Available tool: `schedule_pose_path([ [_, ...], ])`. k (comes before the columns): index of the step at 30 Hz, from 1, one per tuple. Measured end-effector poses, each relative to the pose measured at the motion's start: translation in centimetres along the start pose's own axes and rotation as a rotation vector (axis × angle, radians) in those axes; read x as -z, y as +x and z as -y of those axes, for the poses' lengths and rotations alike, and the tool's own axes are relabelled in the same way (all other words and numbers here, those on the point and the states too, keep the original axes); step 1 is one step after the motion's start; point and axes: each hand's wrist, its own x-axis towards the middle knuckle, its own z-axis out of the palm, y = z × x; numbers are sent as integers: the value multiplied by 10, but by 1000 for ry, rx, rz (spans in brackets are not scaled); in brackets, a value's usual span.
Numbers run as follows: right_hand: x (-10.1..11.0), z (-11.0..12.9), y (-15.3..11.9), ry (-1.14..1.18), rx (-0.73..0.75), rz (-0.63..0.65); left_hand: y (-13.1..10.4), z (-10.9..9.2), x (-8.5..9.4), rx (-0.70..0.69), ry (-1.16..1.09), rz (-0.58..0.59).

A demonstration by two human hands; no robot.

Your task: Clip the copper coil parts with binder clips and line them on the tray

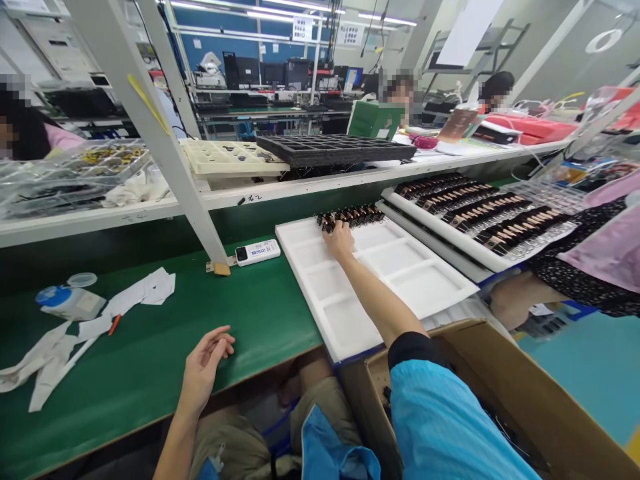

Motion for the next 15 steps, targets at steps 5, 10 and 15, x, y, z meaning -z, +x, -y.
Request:
schedule_pose_path([
  [5, 53, -15, -33, 191, 108, -91, 0, -4, -2, -2, 1, -19],
  [10, 131, -120, -128, 335, 40, -572, -1, -5, -2, -15, 31, -6],
  [15, 139, -219, -271, 51, -472, -421, 0, -3, 0, -22, 64, 17],
])
